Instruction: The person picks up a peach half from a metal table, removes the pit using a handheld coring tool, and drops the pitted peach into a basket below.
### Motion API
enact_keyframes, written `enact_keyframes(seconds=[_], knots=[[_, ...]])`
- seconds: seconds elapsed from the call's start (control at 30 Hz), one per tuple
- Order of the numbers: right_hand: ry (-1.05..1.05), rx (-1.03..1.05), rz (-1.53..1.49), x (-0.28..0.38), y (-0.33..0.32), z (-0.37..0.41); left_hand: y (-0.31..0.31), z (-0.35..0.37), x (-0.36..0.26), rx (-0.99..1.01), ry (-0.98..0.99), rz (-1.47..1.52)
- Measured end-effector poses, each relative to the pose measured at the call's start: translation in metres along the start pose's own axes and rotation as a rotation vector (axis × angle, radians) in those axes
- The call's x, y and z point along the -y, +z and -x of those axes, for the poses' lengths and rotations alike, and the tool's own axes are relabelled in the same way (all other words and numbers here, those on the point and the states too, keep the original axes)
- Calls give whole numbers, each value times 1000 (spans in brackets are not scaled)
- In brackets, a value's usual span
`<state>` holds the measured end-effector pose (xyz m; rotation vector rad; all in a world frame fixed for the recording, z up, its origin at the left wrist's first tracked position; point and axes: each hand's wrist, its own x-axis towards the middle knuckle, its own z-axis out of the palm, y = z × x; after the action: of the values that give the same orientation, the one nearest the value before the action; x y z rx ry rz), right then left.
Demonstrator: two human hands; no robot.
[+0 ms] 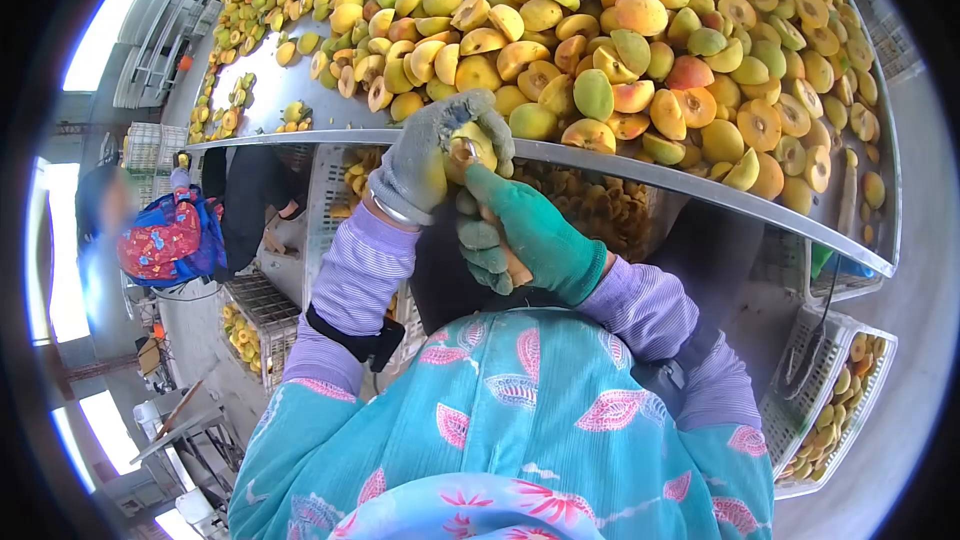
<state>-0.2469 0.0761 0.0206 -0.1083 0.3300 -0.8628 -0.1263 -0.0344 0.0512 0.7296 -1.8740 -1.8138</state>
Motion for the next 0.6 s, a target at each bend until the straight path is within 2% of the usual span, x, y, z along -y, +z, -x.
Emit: enact_keyframes(seconds=[0.03,0.07,0.1,0.13,0.17,0.2,0.23,0.27,0.3,0.33,0.4,0.47,0.5,0.53,0.57,0.6], knots=[[-85,-110,209,-3,1,-1,3,-1,3,-106,-102,186],[-167,-224,421,-8,3,-3,0,-6,2,17,163,-326],[-234,-344,628,-18,3,-3,2,-7,3,16,22,-357],[-250,-360,622,-26,0,-7,5,-11,4,10,-113,-386],[-160,-267,409,-25,-1,-6,7,-14,4,3,-243,-419],[-74,-171,196,-19,2,-4,10,-14,0,-61,-268,-264],[10,-71,-16,-13,4,-4,12,-13,5,-117,-270,68],[-2,157,-201,-12,-10,-9,13,-11,15,-165,-273,397],[8,177,-216,-11,-11,-7,12,-8,25,-209,-273,725],[15,198,-226,-8,-11,-7,11,-6,32,-311,-285,755],[5,245,-205,-6,-10,-3,7,6,39,-523,-76,778],[-21,5,120,-7,-1,18,-15,35,28,-717,-49,717],[-44,-108,285,-7,1,29,-40,54,14,-794,-131,641],[72,-194,208,-9,-15,37,-64,61,10,-850,-252,53],[147,-173,-258,-27,-67,28,-85,64,11,-865,-354,-538],[137,-298,-189,-37,-81,24,-101,60,16,-856,-385,-1223]])
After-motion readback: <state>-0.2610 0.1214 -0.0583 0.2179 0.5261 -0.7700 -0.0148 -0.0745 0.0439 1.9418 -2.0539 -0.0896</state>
